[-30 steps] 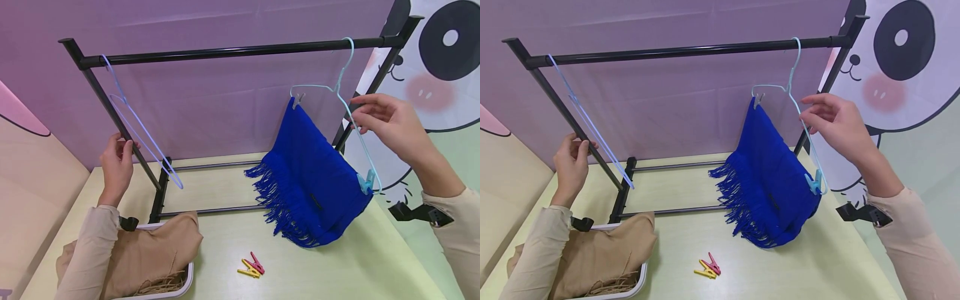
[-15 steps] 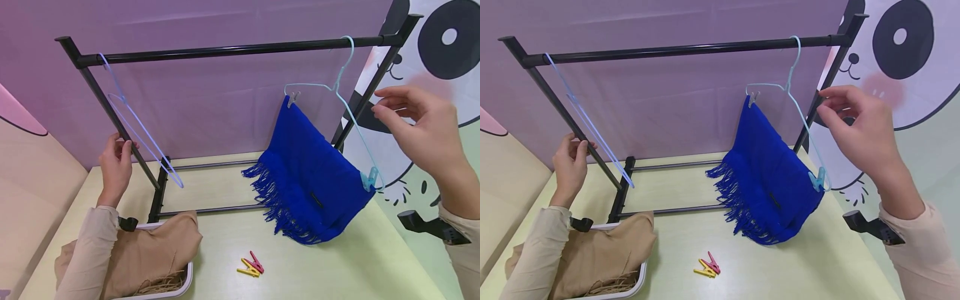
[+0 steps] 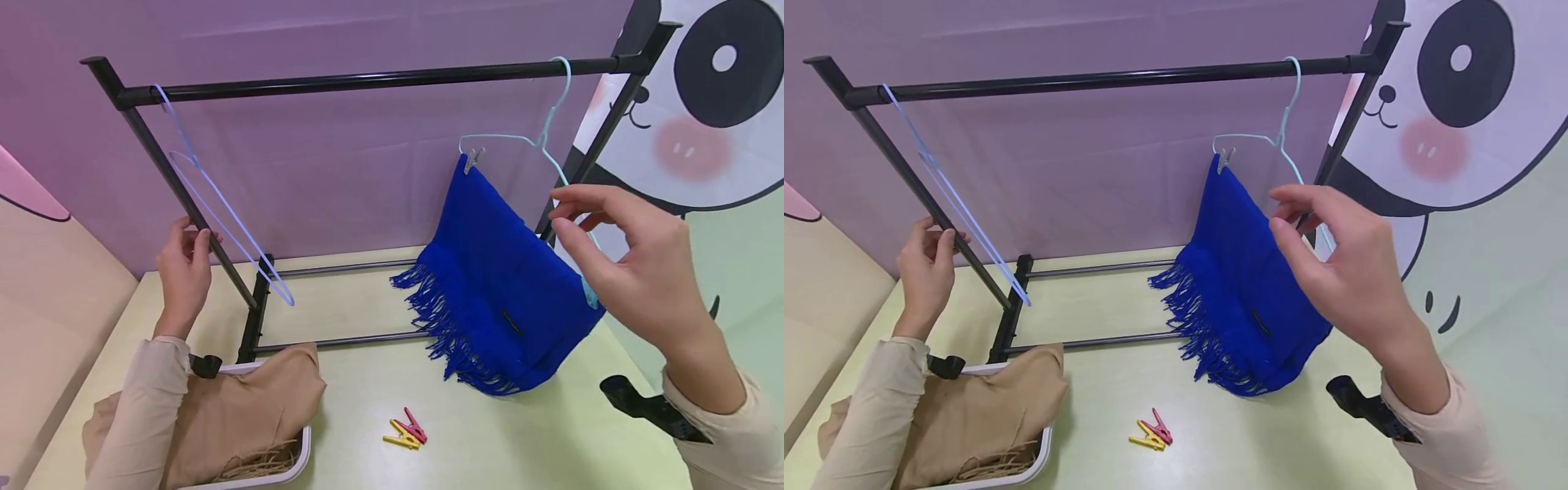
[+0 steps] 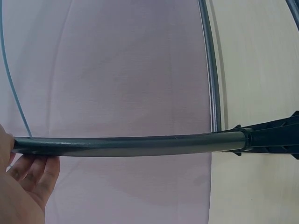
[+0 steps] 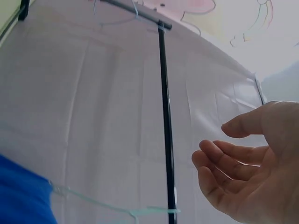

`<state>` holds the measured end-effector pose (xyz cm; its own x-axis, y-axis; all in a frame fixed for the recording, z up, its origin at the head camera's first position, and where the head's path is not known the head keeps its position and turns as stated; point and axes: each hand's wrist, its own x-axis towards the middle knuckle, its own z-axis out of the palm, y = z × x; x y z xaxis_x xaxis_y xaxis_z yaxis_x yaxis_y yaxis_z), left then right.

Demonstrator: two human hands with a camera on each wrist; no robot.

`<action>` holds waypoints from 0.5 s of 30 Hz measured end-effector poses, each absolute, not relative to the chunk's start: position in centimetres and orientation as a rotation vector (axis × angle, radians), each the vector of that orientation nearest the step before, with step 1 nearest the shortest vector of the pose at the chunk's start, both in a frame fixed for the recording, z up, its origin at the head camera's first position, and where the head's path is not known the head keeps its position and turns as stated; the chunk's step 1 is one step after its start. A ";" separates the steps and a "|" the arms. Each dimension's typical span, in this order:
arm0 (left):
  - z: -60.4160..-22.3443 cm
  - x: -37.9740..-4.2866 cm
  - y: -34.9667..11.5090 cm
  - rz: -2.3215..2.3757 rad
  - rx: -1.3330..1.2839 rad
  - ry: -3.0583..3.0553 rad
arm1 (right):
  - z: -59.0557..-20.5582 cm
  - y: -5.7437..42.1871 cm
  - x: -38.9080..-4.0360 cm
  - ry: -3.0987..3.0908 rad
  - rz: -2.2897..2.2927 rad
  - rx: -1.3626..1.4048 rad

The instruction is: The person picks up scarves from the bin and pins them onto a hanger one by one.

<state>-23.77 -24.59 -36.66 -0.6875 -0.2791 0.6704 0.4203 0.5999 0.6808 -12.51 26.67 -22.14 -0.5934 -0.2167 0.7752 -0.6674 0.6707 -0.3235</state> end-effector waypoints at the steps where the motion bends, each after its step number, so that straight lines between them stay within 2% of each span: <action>1: -36.6 -23.7 -24.7 -1.127 -0.103 -2.039 | -22.3 26.3 -12.6 -2.153 0.808 0.703; 15: -36.5 -23.7 -24.7 -1.171 -0.145 -2.022 | -25.9 19.2 -14.6 -2.258 1.052 0.897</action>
